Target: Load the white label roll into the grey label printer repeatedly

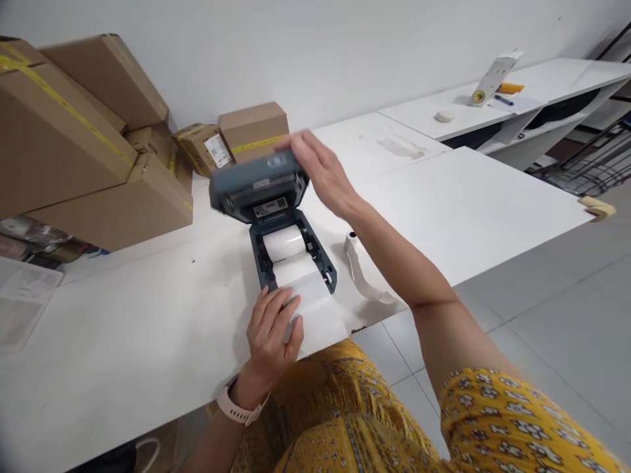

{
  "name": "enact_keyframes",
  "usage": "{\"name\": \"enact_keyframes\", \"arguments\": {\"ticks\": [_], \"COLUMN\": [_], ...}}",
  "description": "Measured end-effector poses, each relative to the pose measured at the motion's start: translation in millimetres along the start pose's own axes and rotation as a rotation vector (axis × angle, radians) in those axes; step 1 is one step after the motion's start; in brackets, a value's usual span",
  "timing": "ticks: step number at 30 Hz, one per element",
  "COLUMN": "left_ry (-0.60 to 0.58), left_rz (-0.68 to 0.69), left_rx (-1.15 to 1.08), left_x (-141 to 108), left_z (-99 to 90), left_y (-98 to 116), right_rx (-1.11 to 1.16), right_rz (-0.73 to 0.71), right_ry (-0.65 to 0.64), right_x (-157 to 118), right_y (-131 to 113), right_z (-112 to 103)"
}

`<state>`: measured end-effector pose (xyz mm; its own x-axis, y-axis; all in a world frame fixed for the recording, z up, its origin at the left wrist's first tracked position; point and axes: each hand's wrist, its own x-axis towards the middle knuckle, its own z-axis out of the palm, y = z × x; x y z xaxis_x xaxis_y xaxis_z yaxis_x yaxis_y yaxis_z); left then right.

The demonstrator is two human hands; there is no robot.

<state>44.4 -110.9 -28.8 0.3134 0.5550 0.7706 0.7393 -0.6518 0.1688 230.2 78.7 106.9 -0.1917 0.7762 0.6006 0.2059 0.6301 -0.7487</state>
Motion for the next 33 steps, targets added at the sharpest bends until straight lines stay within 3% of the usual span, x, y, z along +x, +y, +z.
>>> {"name": "enact_keyframes", "arguments": {"ticks": [4, 6, 8, 10, 13, 16, 18, 21, 29, 33], "left_ry": [0.147, 0.220, 0.287, 0.287, 0.143, 0.056, 0.061, 0.073, 0.106, 0.048], "left_rz": [0.053, -0.035, -0.256, -0.569, -1.012, -1.233, -1.276, -1.267, -1.129, -1.110], "left_rx": [-0.073, -0.108, -0.201, -0.375, -0.719, -0.955, -0.994, -0.965, -0.861, -0.870], "left_x": [-8, -5, 4, 18, 34, 36, 31, 23, 20, 20], "left_z": [-16.4, -21.9, -21.5, -16.3, -6.2, -0.2, 1.5, 2.7, 8.4, 7.0], "left_y": [5, 5, 3, 1, -3, -8, -11, -13, -13, -15], "right_rx": [0.009, -0.007, 0.004, 0.059, 0.211, 0.424, 0.511, 0.526, 0.432, 0.356], "right_rz": [-0.106, -0.097, -0.019, 0.121, 0.389, 0.619, 0.716, 0.753, 0.640, 0.585], "right_ry": [-0.146, -0.203, -0.202, -0.150, -0.042, -0.047, -0.080, -0.085, -0.062, -0.113], "right_x": [-78, -107, -128, -141, -150, -153, -157, -163, -171, -169], "right_y": [-5, 1, 6, 10, 13, 17, 19, 21, 27, 31], "right_z": [-5, -3, 2, 8, 16, 19, 18, 17, 20, 17]}}
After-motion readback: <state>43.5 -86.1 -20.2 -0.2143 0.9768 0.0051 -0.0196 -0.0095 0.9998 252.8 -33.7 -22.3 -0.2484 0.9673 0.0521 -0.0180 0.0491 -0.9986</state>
